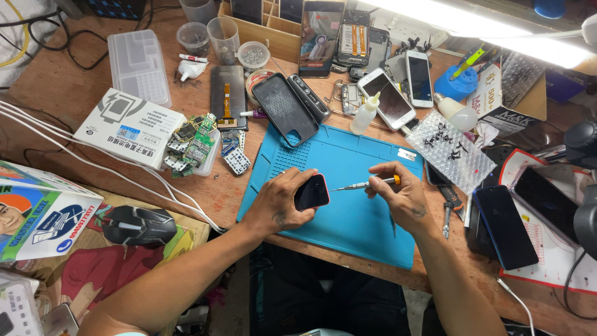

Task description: The person disassembles a white smartphone, removes the back cover, and manipulates internal components. They then pick up a red smartphone, remove its back cover, and use a screwdriver to adjust internal parts.

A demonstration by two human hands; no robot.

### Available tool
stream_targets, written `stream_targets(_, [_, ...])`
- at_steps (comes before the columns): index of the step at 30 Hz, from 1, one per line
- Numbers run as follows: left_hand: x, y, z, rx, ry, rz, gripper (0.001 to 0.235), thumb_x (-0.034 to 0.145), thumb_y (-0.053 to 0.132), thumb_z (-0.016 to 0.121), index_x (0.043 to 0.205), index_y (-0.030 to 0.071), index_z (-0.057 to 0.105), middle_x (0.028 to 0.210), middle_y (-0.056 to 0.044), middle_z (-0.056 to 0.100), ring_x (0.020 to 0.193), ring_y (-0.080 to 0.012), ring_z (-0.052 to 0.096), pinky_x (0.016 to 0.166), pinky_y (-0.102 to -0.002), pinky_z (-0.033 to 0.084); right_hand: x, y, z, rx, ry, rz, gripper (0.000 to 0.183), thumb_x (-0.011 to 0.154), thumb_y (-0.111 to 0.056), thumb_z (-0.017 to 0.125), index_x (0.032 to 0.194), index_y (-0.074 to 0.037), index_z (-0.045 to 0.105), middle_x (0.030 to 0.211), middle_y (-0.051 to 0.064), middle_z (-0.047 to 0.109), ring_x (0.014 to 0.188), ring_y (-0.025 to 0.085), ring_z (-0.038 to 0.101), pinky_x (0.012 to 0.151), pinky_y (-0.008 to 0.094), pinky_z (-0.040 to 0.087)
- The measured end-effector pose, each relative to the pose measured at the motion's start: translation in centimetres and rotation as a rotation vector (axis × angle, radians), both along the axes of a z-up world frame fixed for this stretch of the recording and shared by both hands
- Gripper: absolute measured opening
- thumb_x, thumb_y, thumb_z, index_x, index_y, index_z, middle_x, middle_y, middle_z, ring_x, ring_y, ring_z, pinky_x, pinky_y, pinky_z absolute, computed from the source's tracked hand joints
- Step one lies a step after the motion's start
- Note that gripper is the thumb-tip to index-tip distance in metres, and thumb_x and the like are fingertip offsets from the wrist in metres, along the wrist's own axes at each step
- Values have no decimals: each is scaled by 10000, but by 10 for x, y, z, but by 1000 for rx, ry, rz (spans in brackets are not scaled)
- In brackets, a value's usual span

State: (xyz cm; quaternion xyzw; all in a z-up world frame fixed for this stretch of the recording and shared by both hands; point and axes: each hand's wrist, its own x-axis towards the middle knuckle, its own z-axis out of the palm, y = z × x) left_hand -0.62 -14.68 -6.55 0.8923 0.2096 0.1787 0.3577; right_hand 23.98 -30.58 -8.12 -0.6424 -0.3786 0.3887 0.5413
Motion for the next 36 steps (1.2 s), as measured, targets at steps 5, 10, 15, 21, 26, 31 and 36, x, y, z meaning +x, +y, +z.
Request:
stream_targets(5, [0,0,0,16,-17,-1,706,671,227,774,1326,26,606,968,-121,644,865,-277,682,763,-401,617,-3,-1,12,-47,13,12,529,804,-147,776,1265,-28,544,1041,77,694,910,135,690,779,311,584])
stream_targets(10, [1,0,0,-2,-5,0,693,691,240,758,1334,31,604,962,-117,641,847,-268,688,745,-387,624,-3,4,10,-42,7,-17,358,915,-171,733,1210,-9,613,951,128,730,838,172,726,771,308,603])
stream_targets(15, [1,0,0,-45,43,3,715,675,241,759,1340,35,595,967,-109,641,847,-265,688,727,-376,624,2,1,10,-2,-5,-42,329,908,-143,737,1175,4,613,954,117,726,856,164,732,759,292,605])
stream_targets(21, [0,0,2,-14,21,1,717,670,227,766,1338,28,598,974,-123,640,870,-278,683,775,-399,611,-7,3,14,-77,-333,-70,201,898,-171,768,1013,-20,704,906,82,758,827,139,709,733,271,584])
stream_targets(26, [1,-3,2,28,-14,-6,722,676,223,775,1346,27,591,976,-131,639,883,-285,679,776,-408,609,-30,11,13,-126,-745,18,126,835,-179,828,910,-95,772,902,41,769,857,172,674,727,293,564])
stream_targets(31, [0,-7,0,142,-77,-40,722,708,232,793,1365,24,578,973,-137,630,890,-289,673,795,-411,598,-44,16,14,81,-906,81,151,820,-111,815,957,-79,760,890,53,750,864,195,686,831,355,490])
stream_targets(36, [-2,-9,-3,183,-53,-58,741,707,242,808,1376,21,576,942,-138,612,860,-290,657,799,-420,577,-53,10,13,88,-480,112,138,873,-84,763,1007,-63,740,977,45,759,939,150,713,860,292,569])
